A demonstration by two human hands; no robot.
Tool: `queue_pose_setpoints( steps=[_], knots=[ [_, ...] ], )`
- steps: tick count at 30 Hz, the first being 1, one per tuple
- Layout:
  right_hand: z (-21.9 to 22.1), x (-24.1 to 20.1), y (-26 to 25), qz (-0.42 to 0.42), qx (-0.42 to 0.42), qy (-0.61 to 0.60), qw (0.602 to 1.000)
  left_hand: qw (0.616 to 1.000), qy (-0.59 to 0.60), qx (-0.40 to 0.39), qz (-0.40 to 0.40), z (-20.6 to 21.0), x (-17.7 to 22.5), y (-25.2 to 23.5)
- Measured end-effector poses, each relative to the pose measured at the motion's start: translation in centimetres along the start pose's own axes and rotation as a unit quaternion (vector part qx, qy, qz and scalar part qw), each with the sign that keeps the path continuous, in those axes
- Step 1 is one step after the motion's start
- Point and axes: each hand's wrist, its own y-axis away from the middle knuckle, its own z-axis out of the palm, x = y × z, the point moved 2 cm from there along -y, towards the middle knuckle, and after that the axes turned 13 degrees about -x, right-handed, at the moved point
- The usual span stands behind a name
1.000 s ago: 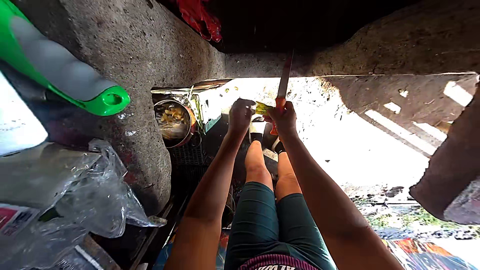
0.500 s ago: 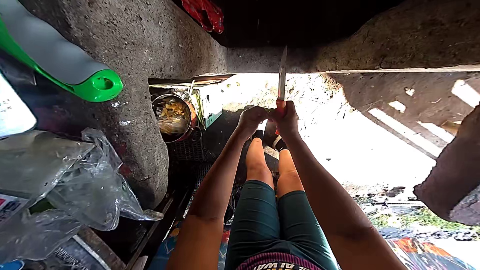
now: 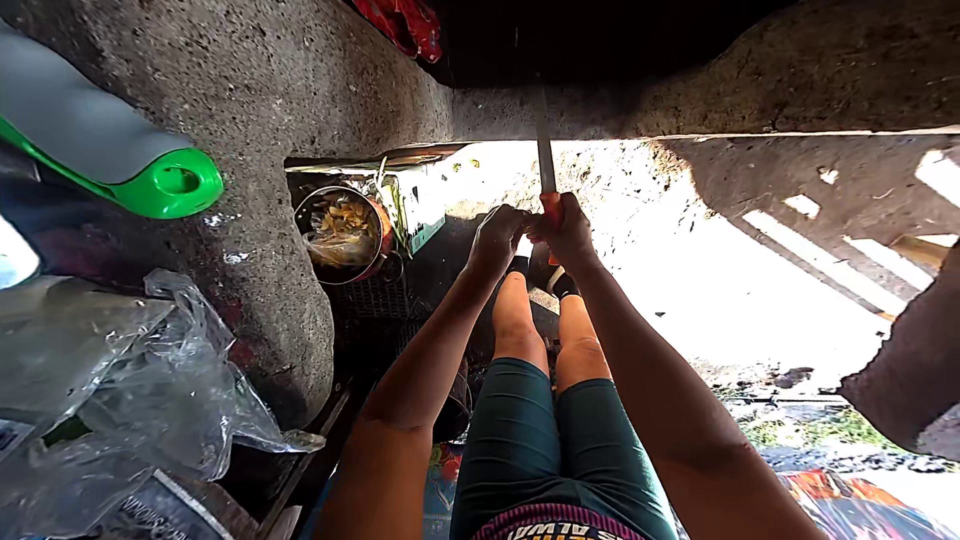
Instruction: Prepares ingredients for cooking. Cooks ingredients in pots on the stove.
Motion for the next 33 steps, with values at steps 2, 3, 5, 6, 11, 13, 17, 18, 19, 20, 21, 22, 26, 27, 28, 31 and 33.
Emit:
queue_pose_setpoints(
  steps=[2,3,5,6,11,13,17,18,19,20,21,22,26,27,28,31,33],
  knots=[
    [0.0,0.0,-0.1,0.014,-0.007,-0.025,1.0,1.0,-0.013,-0.005,0.014,0.2,-0.5,0.1],
    [0.2,0.0,-0.2,0.024,-0.008,-0.024,0.999,1.0,-0.014,-0.012,0.011,0.1,-0.8,-0.1],
    [0.7,-0.5,-0.1,0.041,0.011,-0.017,0.999,1.0,-0.01,-0.016,-0.012,0.1,-1.0,-0.6],
    [0.8,-0.8,-0.1,0.047,0.029,-0.018,0.998,1.0,-0.002,-0.01,-0.03,0.0,-0.9,-0.9],
    [1.1,-1.7,-0.2,0.051,0.077,-0.029,0.995,0.987,0.005,-0.009,-0.162,-1.4,-2.0,-1.9],
    [0.9,-1.4,-0.2,0.044,0.078,-0.047,0.995,0.968,-0.014,-0.064,-0.241,-2.0,-4.0,-2.4],
    [0.6,-1.0,0.1,0.029,0.075,-0.062,0.995,0.901,-0.082,-0.173,-0.389,-3.1,-6.7,-3.4],
    [0.5,-0.9,0.3,0.021,0.073,-0.062,0.995,0.887,-0.088,-0.183,-0.414,-3.0,-6.9,-3.5],
    [0.4,-0.8,0.5,0.016,0.071,-0.061,0.996,0.871,-0.082,-0.204,-0.44,-3.0,-6.9,-3.7],
    [0.3,-0.9,0.8,0.014,0.067,-0.057,0.996,0.86,-0.093,-0.21,-0.455,-3.2,-6.6,-4.0],
    [0.2,-1.1,1.1,0.015,0.06,-0.046,0.997,0.864,-0.111,-0.193,-0.452,-3.5,-5.9,-3.9],
    [0.1,-1.5,1.6,0.021,0.05,-0.03,0.998,0.878,-0.108,-0.166,-0.436,-4.1,-5.0,-3.7],
    [-0.4,-3.9,6.3,0.019,0.022,0.008,1.0,0.952,-0.069,-0.13,-0.267,-6.9,0.7,-1.6],
    [-0.6,-4.4,7.9,0.003,0.016,0.0,1.0,0.965,-0.019,-0.149,-0.213,-7.6,2.7,-0.9],
    [-0.8,-4.9,9.5,-0.016,0.007,-0.015,1.0,0.966,0.026,-0.189,-0.175,-8.4,5.1,-0.2],
    [-2.0,-7.0,15.2,-0.067,-0.001,-0.019,0.998,0.933,0.166,-0.305,-0.094,-9.9,12.7,2.3],
    [-3.0,-8.4,19.2,-0.103,0.023,0.002,0.994,0.94,0.162,-0.294,-0.061,-10.3,18.0,3.4]
  ],
)
